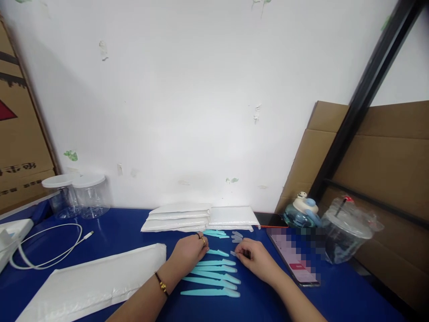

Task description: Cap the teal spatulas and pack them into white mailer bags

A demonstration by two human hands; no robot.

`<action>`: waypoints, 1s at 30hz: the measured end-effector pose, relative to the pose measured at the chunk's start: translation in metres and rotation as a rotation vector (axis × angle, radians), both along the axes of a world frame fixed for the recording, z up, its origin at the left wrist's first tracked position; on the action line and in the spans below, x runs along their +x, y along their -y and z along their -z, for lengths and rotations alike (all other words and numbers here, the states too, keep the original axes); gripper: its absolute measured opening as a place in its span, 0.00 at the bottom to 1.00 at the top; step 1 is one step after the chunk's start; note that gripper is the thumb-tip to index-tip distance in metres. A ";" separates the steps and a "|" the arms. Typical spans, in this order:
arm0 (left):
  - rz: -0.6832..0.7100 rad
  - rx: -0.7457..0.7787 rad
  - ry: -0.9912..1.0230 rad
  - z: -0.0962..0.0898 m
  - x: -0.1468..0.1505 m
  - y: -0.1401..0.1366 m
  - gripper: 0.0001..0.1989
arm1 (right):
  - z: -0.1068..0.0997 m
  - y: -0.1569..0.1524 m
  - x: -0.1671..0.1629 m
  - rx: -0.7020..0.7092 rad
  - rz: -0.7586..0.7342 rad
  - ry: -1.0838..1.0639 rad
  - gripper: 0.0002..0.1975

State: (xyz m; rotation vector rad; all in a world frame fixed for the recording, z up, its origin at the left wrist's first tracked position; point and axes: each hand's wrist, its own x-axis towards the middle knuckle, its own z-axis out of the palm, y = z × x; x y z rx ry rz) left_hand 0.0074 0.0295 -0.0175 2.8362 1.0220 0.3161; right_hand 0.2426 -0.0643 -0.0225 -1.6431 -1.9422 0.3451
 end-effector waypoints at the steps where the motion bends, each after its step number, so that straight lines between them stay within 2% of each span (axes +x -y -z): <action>1: 0.006 0.007 -0.002 0.000 0.000 0.000 0.10 | 0.000 0.000 0.000 -0.004 -0.002 -0.009 0.08; 12: 0.031 0.068 -0.035 0.000 0.004 0.006 0.10 | -0.001 -0.002 -0.008 -0.005 -0.055 -0.062 0.08; 19: 0.070 0.019 -0.060 -0.002 0.009 0.017 0.09 | -0.007 -0.002 -0.015 -0.019 -0.126 -0.036 0.08; 23: 0.060 0.020 0.021 -0.005 0.003 0.018 0.10 | -0.019 -0.016 -0.014 0.078 -0.055 0.113 0.13; 25: 0.033 0.025 0.054 -0.007 -0.002 0.017 0.10 | -0.022 -0.027 -0.020 0.072 -0.047 0.230 0.15; 27: -0.010 0.024 0.063 -0.008 -0.006 0.015 0.09 | -0.022 -0.037 -0.031 0.050 -0.041 0.337 0.16; 30: -0.081 0.016 0.060 -0.008 -0.012 0.012 0.07 | -0.016 -0.045 -0.046 0.052 0.045 0.454 0.16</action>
